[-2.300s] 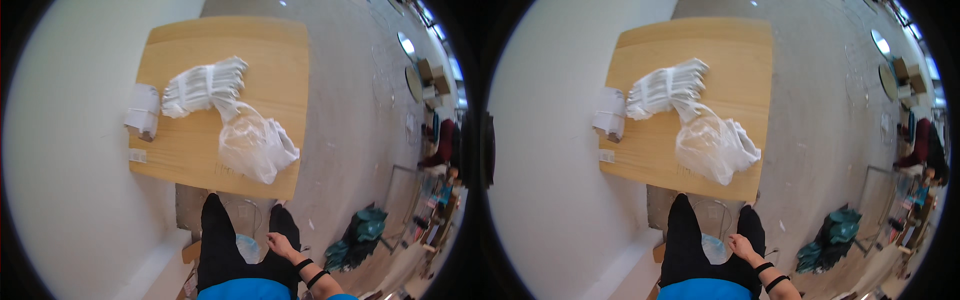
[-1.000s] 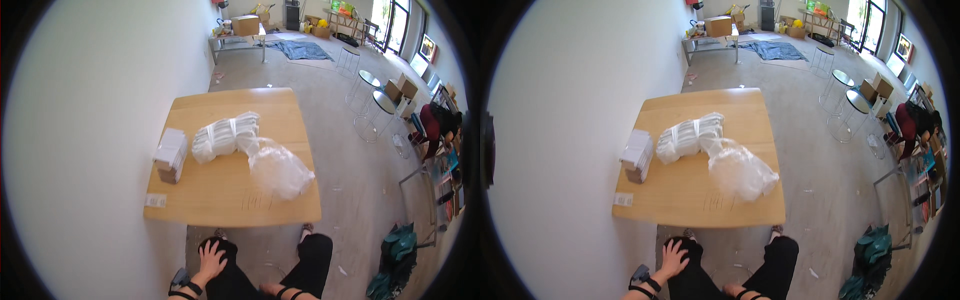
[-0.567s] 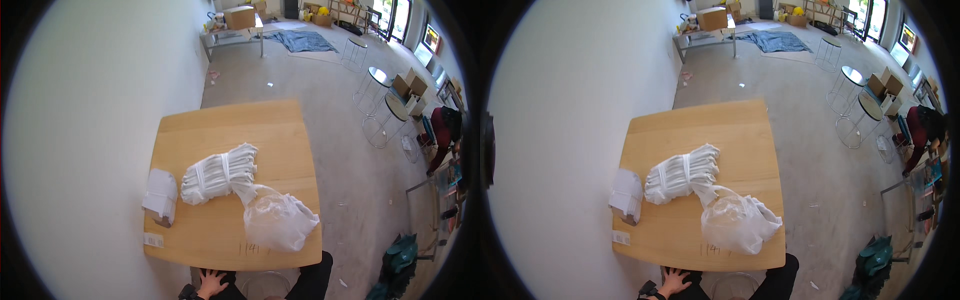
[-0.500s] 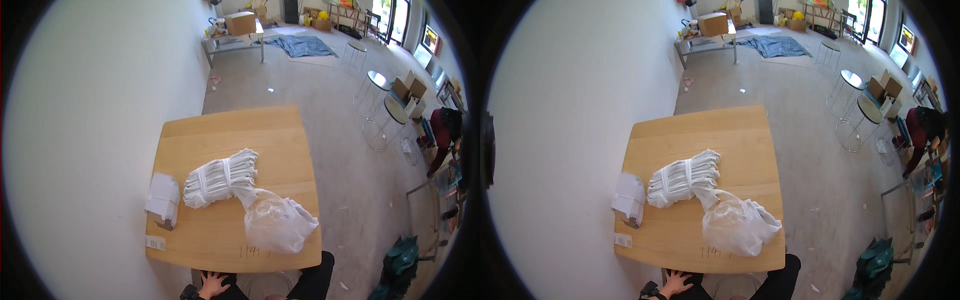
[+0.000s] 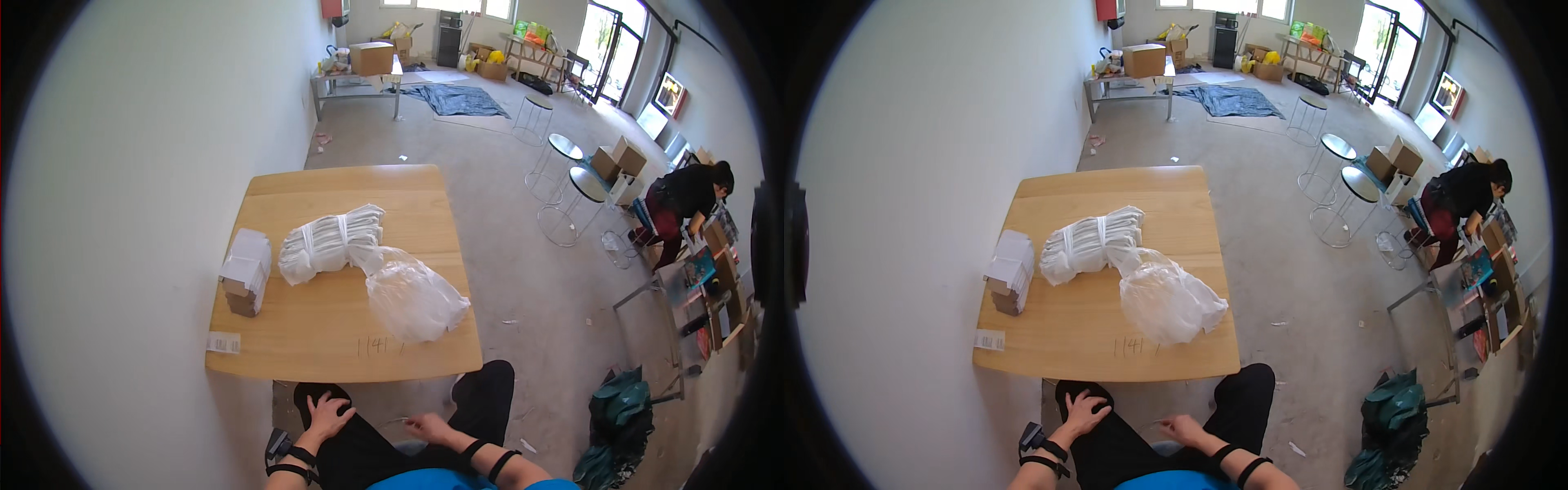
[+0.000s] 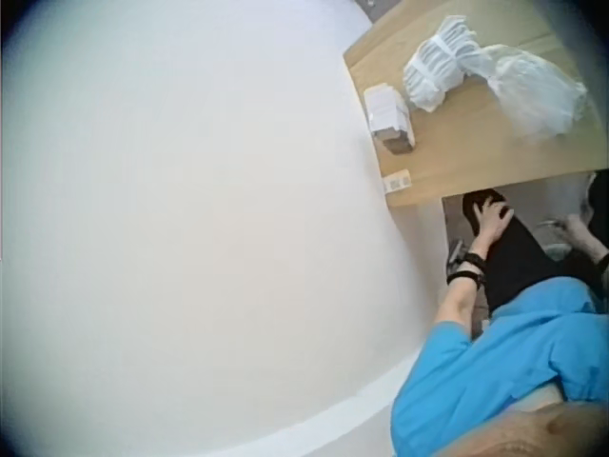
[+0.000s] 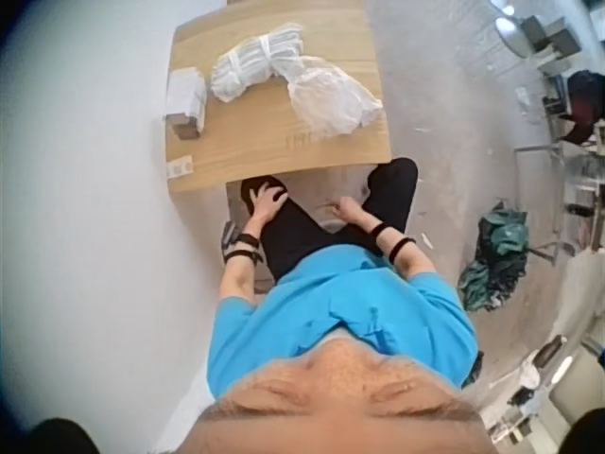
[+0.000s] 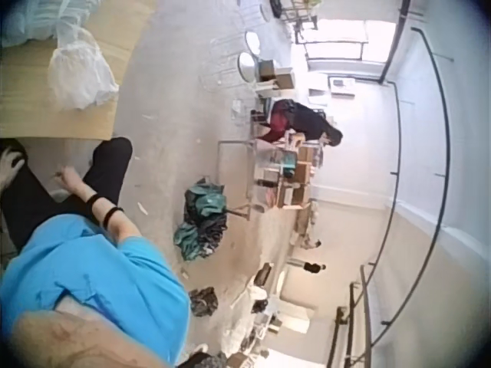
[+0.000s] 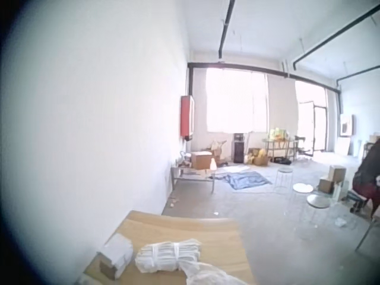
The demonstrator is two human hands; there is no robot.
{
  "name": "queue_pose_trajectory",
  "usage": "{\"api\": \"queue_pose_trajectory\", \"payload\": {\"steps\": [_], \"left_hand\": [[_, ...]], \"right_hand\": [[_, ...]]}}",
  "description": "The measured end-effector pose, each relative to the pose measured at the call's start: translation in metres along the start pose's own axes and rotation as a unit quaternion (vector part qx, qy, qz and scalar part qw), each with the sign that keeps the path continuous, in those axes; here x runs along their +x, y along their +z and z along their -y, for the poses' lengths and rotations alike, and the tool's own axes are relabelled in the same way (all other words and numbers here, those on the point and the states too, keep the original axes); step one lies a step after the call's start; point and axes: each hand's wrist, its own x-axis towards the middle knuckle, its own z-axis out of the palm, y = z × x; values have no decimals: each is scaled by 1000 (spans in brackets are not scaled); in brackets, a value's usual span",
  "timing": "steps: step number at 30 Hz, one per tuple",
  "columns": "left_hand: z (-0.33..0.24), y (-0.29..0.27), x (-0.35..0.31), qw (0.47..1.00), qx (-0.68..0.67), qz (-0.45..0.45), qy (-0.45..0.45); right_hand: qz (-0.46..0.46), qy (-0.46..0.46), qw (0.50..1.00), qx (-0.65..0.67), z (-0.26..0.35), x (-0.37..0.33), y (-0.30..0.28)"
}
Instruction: Cleaning a wooden table top using a cloth and placing objects on it.
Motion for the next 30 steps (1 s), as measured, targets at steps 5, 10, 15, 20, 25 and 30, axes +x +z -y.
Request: {"api": "queue_pose_trajectory", "payload": {"steps": [5, 10, 15, 20, 25, 30], "left_hand": [[-84, -24, 12, 948, -310, -44, 48], [-93, -26, 42, 876, -463, -115, 73], [-162, -32, 80, 909, -380, -98, 137], [-147, -16, 144, 823, -491, -228, 171], [-74, -46, 148, 895, -367, -197, 162], [-56, -86, 90, 859, -401, -308, 87]], "right_hand": [[-389, 53, 910, 131, -12, -44, -67], [-528, -61, 847, 12, -11, 15, -104], [-587, -64, 807, 0, 28, 37, -182], [-283, 34, 958, 37, 26, 103, -185], [-401, -294, 852, 161, 74, 72, -150], [-567, -72, 820, 32, -1, 87, -171]]}}
